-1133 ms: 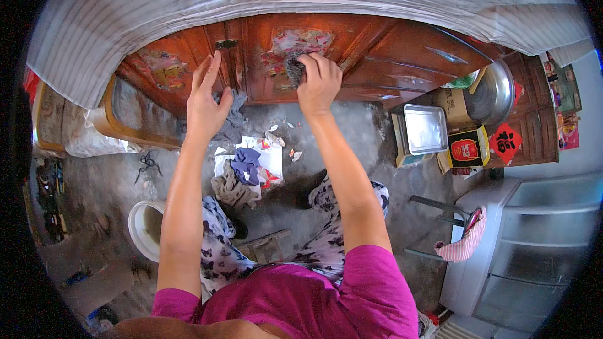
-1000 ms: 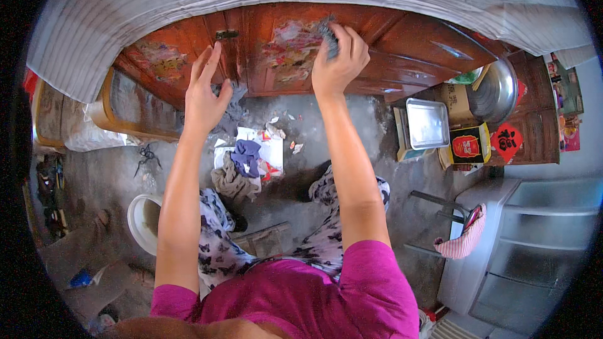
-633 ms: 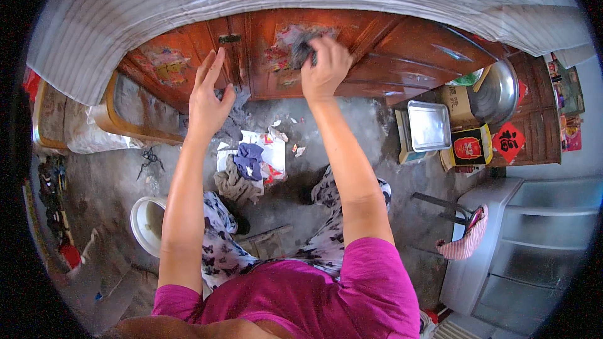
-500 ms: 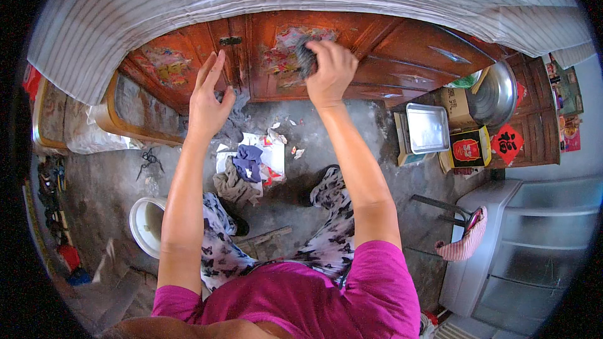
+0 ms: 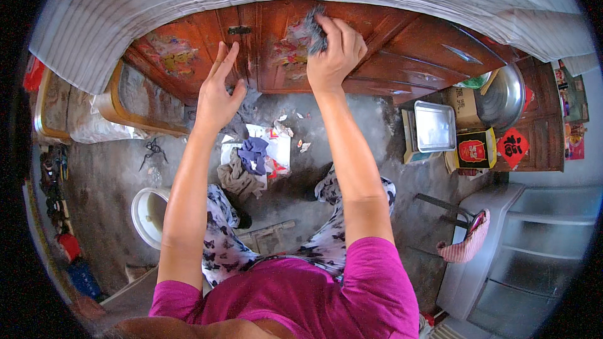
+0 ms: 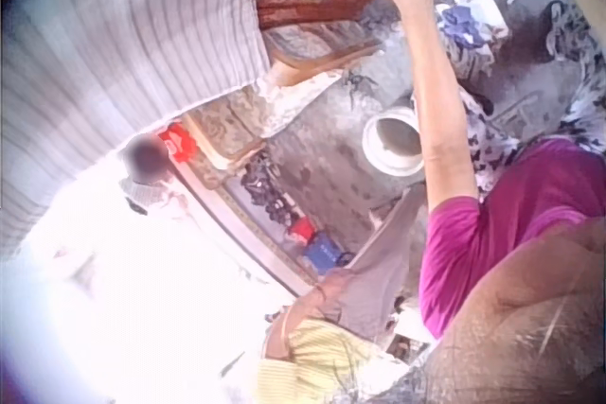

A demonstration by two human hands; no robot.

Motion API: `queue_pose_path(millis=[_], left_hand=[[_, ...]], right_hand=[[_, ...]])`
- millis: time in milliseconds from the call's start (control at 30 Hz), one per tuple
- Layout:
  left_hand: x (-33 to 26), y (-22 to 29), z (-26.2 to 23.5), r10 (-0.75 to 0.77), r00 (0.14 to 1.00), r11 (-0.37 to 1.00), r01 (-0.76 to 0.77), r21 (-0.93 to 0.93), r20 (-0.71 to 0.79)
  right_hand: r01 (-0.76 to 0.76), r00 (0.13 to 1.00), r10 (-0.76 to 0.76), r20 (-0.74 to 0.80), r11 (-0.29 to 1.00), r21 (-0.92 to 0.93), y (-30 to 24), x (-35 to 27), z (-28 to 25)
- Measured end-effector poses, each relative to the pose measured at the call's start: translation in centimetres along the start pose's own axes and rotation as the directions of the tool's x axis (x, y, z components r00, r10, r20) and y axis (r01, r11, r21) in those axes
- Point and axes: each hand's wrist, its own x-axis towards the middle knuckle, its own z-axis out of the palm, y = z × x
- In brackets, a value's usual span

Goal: The person scrubs the surface of a wooden cabinet with a steel wool pad and then wipes it with a cloth. The person repeatedly scrubs and wipes the same areas of the cabinet doors.

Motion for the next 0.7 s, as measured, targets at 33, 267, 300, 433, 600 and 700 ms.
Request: queue_pose_path(millis=[33,267,300,433,600,700], left_hand=[[0.0,0.0,0.2,0.015,1.0,1.0,-0.015,-0.005,-0.004],[0.0,-0.3,0.6,0.031,0.999,0.999,-0.03,-0.025,0.012],[0.1,-0.3,0.5,0.007,1.0,0.999,-0.007,-0.033,0.02],[0.1,-0.2,0.0,0.017,1.0,1.0,-0.017,0.014,0.013],[0.2,-0.2,0.5,0.036,0.999,0.999,-0.036,-0.009,0.012],[0.1,-0.7,0.6,0.081,0.996,0.996,-0.08,0.036,-0.027]], right_hand=[[-0.013,0.999,0.013,-0.037,1.0,-0.001,0.0,-0.2,0.8],[0.072,0.913,-0.08,0.4,0.997,0.035,2.4,-7.3,-0.5],[0.04,0.959,-0.045,0.281,0.999,0.024,2.2,-5.9,-0.5],[-0.121,0.992,0.121,-0.034,0.993,-0.002,-0.4,2.0,-1.5],[-0.074,0.939,0.065,0.337,0.997,0.014,0.0,-2.6,-1.7],[-0.27,0.873,0.214,0.439,0.96,0.068,-0.9,-4.1,-3.2]])
